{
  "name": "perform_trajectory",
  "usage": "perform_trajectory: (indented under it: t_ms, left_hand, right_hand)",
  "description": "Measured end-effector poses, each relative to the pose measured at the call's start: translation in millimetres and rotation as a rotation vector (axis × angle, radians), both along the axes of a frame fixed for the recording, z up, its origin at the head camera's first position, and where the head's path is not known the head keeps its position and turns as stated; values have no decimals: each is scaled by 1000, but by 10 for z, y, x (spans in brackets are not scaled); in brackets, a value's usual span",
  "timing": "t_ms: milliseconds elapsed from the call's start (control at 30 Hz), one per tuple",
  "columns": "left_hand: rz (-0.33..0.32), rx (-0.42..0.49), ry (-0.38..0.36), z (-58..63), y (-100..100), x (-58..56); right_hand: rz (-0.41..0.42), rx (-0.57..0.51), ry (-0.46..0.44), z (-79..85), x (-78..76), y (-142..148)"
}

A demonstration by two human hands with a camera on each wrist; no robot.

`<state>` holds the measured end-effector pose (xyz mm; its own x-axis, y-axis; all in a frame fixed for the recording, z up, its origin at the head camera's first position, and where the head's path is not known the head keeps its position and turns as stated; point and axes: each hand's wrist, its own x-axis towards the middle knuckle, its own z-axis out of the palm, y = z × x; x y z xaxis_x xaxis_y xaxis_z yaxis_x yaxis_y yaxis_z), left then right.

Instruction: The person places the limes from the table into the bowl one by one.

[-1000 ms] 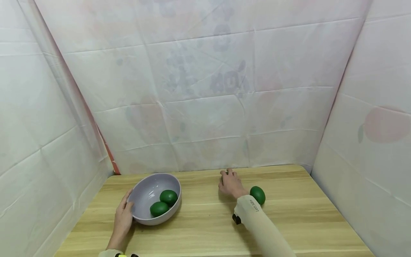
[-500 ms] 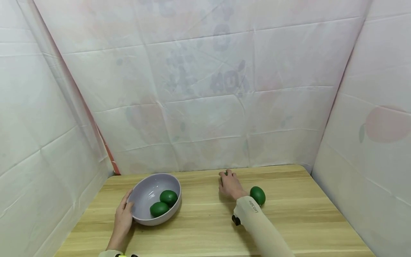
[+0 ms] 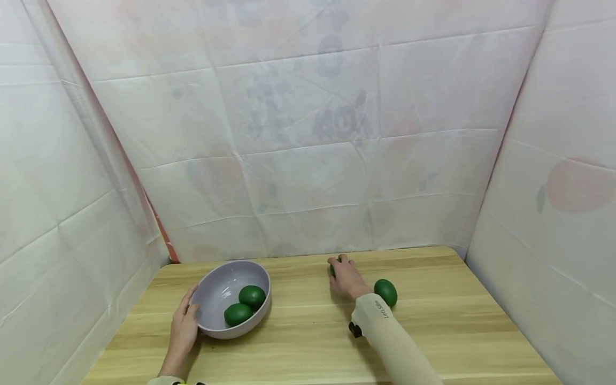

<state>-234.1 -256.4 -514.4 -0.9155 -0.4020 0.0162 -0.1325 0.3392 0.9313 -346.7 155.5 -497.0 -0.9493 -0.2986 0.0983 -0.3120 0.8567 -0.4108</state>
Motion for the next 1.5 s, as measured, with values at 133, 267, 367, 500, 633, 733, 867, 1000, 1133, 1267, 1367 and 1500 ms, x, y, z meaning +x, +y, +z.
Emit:
perform_trajectory:
  t_ms: [133, 267, 367, 500, 633, 733, 867, 1000, 1133, 1267, 1367, 1500]
  left_hand:
    - [-1, 1, 0, -11, -6, 2]
    - [-5, 7, -2, -23, -9, 0]
    - [-7, 14, -2, -29, -8, -2]
    - [-3, 9, 7, -35, -4, -4]
    - [-4, 3, 10, -40, -4, -2]
    - [-9, -2, 2, -53, -11, 6]
    - [-7, -19, -8, -65, -22, 15]
    - [-5, -16, 0, -65, -22, 3]
    - [-7, -9, 9, -63, -21, -12]
    - [-6, -12, 13, -68, -23, -23]
    - [-11, -16, 19, -73, -26, -30]
    - [-20, -17, 20, -75, -32, -35]
  right_hand:
    - [14, -6, 26, 8, 12, -13]
    - [26, -21, 59, 44, 16, -48]
    - [42, -35, 83, 95, 12, -93]
    - [76, -43, 129, 185, 21, -168]
    - [101, -43, 160, 286, 53, -253]
    - [117, -39, 152, 371, 91, -325]
    - [133, -52, 139, 486, 137, -429]
    - [154, -68, 154, 580, 160, -530]
    - [180, -70, 177, 647, 184, -621]
    - [207, -99, 198, 692, 220, -703]
    - [225, -102, 205, 713, 247, -770]
    - [260, -108, 204, 759, 300, -871]
